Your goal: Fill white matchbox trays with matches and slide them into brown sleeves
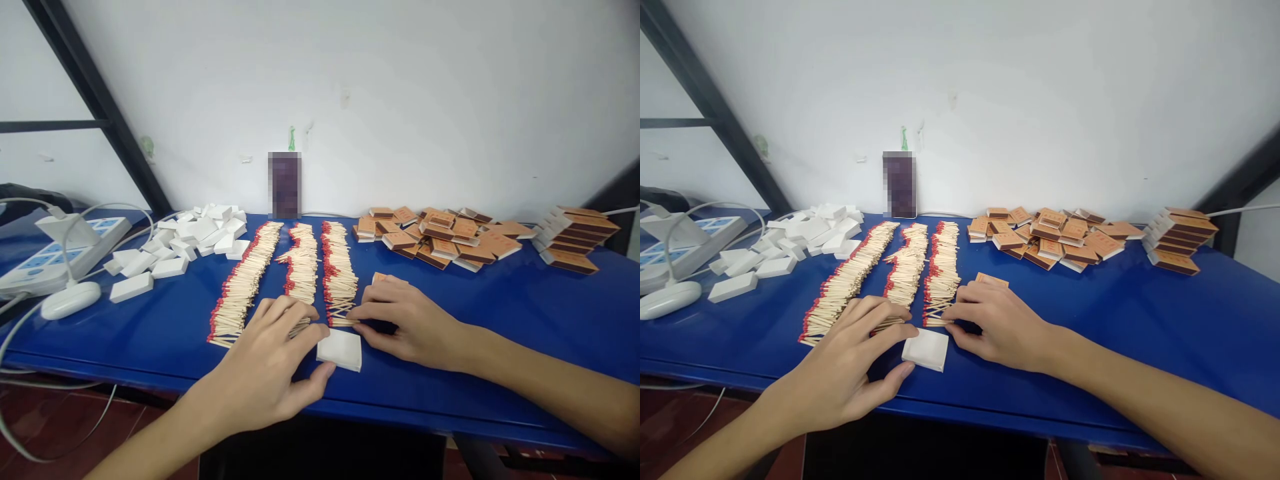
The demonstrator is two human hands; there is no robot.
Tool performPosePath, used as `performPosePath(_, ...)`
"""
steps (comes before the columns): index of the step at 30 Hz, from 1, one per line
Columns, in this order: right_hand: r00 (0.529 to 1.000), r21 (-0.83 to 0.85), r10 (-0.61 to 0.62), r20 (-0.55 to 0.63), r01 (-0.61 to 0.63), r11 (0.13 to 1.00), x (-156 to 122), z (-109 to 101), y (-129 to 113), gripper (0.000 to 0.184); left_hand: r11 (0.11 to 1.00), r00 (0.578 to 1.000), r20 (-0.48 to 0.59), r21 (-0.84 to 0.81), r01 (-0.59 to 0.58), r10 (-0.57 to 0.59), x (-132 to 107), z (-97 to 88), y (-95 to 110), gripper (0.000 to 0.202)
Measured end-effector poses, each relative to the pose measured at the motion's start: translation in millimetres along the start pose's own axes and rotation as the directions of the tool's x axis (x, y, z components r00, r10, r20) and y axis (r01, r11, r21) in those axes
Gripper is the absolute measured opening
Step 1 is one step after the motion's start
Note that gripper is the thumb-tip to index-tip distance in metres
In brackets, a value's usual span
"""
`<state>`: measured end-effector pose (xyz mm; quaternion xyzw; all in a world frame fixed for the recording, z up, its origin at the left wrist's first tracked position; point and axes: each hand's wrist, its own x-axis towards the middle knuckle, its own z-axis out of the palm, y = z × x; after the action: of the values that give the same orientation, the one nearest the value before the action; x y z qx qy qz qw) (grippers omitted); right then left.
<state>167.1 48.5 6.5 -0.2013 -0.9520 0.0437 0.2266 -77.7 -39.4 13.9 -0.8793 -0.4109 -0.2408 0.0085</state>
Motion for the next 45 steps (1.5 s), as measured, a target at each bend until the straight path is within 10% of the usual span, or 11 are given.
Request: performPosePath(45,1.0,0.076,-0.024,0.013,0.023,0.997,0.6,-0.4,1.3,0.021,0.985,0.989,0.049,-0.109,-0.134,0.14,-1.2,0.8,-4.0,0.015)
